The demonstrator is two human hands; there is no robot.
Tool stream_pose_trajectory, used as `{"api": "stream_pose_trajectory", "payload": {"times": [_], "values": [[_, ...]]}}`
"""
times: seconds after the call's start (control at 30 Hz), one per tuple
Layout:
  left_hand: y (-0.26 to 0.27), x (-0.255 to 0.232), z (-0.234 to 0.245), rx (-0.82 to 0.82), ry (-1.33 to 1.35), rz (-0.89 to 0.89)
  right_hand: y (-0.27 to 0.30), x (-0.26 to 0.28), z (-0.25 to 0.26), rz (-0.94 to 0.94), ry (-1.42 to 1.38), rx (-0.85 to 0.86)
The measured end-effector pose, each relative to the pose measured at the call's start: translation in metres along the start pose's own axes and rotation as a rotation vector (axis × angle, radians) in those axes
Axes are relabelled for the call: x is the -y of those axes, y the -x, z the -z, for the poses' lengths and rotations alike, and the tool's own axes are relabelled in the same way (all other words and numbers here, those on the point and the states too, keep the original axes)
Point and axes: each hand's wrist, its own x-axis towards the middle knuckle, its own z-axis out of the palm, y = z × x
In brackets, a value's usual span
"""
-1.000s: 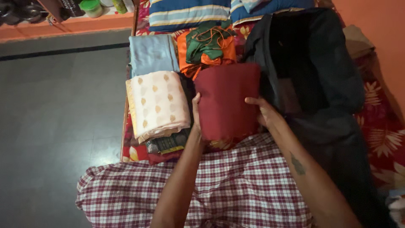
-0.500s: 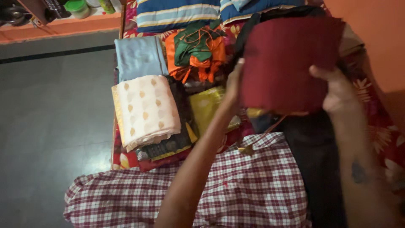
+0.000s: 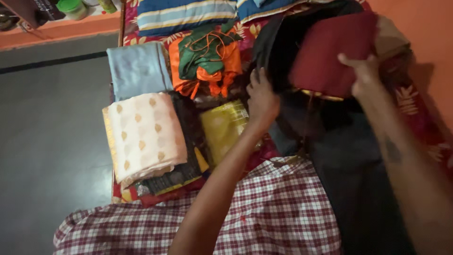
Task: The person sits on the floor and packs various folded fabrics, including sarees and other garments, into a black backpack. They handle each item individually, folding them neatly before placing them inside the bag.
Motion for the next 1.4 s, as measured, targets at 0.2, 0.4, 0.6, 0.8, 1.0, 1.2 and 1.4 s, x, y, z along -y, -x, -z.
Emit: {"api": "stream_pose_trajectory", "payload": {"times": [0.2,0.4,0.6,0.8,1.0,1.2,1.4], "values": [[0.014,0.018,0.009,-0.135,0.143,-0.336,-0.067,-0.053,-0.05,-0.133,-0.055,0.278],[0.01,-0.019,0.042,0.019,0.161,-0.057,-0.109,-0.097,-0.075,-0.374,0.209,0.191],[-0.015,-0.018,0.024,-0.207,-0.267,-0.429,-0.123,-0.149,-0.043,-0.407,0.43,0.148],[-0.072,0.0,-0.069,0.166,-0.613,-0.631,-0.105,-0.131,-0.032,-0.092,0.784,0.142],[-0.113,0.071,-0.122,0.519,-0.862,-0.424,-0.039,-0.1,-0.058,0.22,1.122,0.351],[-0.116,0.117,-0.149,0.549,-0.969,-0.477,0.013,-0.114,-0.073,0.075,1.395,0.501],[-0.136,0.144,-0.172,0.478,-0.867,-0.565,0.005,-0.064,-0.089,-0.107,1.304,0.461]]}}
